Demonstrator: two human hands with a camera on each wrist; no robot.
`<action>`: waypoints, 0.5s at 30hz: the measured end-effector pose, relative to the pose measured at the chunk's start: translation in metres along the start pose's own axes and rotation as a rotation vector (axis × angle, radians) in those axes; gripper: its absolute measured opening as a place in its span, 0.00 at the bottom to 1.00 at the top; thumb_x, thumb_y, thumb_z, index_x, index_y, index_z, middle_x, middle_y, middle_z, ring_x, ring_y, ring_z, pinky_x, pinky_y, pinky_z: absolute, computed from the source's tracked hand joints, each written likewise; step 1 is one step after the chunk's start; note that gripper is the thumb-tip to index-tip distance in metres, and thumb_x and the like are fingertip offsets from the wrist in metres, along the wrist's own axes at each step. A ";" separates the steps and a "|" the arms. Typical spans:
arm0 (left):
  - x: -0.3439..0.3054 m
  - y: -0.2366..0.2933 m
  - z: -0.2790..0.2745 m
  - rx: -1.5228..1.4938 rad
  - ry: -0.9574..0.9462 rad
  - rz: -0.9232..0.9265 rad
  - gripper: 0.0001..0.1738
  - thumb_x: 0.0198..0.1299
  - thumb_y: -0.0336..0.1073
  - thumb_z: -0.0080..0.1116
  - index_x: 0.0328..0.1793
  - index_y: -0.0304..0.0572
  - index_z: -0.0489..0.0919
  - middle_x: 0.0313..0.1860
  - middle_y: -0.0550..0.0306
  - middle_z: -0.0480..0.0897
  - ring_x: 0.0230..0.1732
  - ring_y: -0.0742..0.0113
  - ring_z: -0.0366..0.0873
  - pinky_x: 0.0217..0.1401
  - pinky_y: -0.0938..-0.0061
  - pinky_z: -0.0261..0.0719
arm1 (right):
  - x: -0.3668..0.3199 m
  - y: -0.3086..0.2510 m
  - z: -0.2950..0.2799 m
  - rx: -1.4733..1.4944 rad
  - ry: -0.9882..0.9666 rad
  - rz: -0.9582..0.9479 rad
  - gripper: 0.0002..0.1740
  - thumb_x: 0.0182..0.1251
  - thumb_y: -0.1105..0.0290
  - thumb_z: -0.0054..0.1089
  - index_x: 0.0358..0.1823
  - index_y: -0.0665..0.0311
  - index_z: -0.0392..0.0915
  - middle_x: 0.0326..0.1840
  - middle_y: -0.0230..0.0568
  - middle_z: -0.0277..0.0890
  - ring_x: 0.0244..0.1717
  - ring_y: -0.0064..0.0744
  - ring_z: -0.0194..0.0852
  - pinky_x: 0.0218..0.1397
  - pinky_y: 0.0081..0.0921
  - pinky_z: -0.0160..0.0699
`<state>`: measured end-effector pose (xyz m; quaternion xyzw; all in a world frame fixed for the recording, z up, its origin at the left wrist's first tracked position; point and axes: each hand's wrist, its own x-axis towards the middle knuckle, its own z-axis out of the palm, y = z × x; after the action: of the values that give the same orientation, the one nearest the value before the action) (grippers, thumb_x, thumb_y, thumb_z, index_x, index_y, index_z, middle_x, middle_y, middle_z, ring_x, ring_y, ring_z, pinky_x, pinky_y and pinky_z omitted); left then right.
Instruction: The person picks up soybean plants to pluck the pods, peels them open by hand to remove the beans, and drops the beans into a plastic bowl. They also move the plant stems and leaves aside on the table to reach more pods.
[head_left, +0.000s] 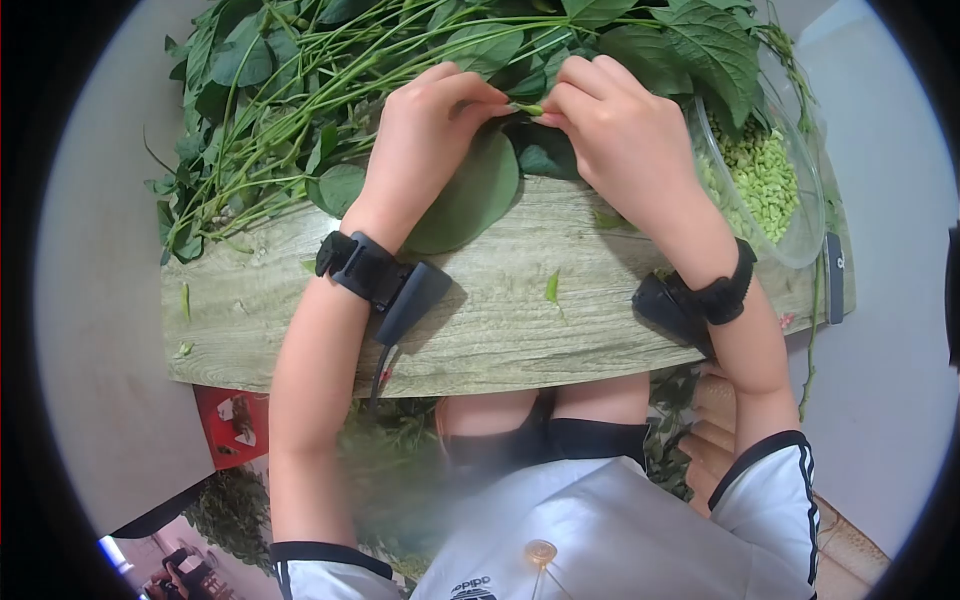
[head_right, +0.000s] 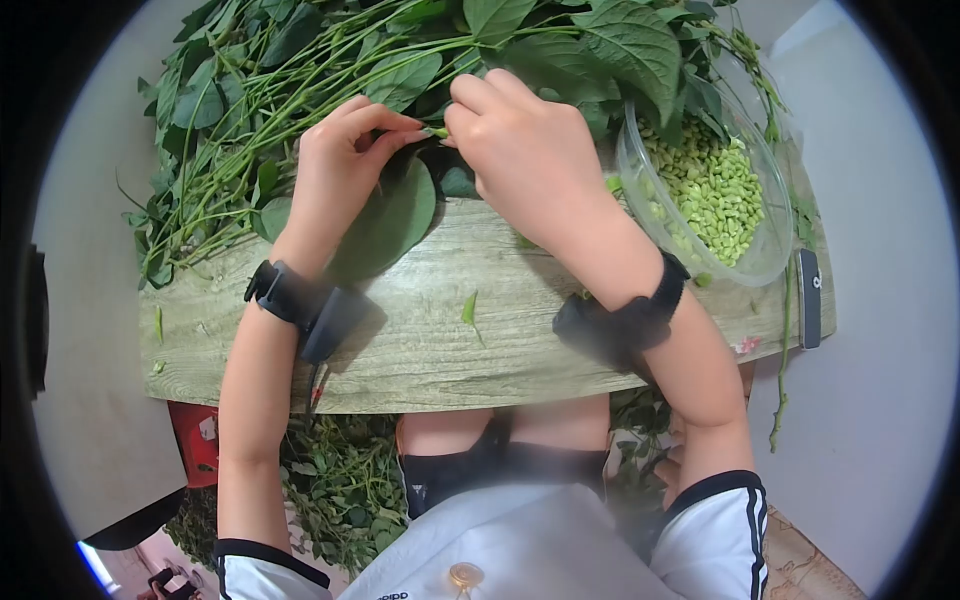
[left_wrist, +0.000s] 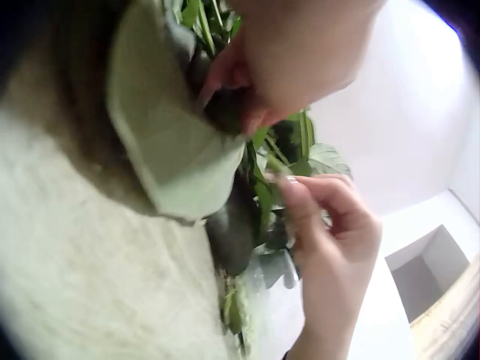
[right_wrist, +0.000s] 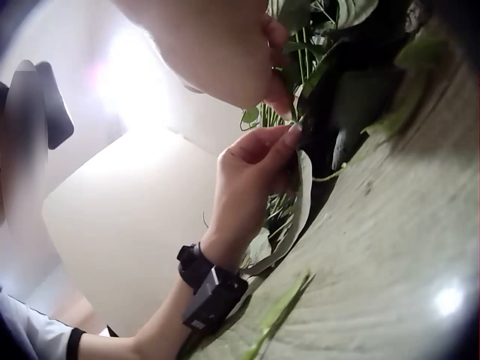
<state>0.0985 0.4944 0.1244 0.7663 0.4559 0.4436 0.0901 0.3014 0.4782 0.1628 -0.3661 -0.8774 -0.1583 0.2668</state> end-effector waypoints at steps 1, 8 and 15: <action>0.000 -0.008 0.004 0.032 0.016 0.010 0.07 0.54 0.28 0.70 0.40 0.43 0.88 0.29 0.58 0.80 0.26 0.71 0.74 0.32 0.76 0.72 | -0.002 -0.003 -0.002 0.003 0.011 0.019 0.04 0.54 0.76 0.64 0.28 0.62 0.76 0.34 0.31 0.71 0.42 0.31 0.75 0.34 0.28 0.80; 0.005 0.003 -0.006 0.031 0.052 0.020 0.08 0.57 0.30 0.69 0.44 0.42 0.87 0.32 0.60 0.82 0.24 0.74 0.73 0.30 0.80 0.73 | -0.027 0.005 -0.036 0.309 0.196 0.185 0.06 0.60 0.70 0.69 0.37 0.62 0.85 0.33 0.33 0.79 0.34 0.31 0.77 0.33 0.25 0.74; -0.010 0.059 -0.019 -0.637 -0.316 -0.331 0.25 0.78 0.51 0.45 0.35 0.38 0.77 0.21 0.64 0.76 0.20 0.80 0.72 0.18 0.84 0.64 | -0.039 0.004 -0.021 0.683 0.235 0.253 0.11 0.63 0.72 0.69 0.46 0.62 0.85 0.37 0.38 0.83 0.30 0.28 0.77 0.31 0.23 0.74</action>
<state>0.1187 0.4484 0.1615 0.6751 0.3934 0.4188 0.4627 0.3350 0.4491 0.1568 -0.3409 -0.7909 0.1364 0.4896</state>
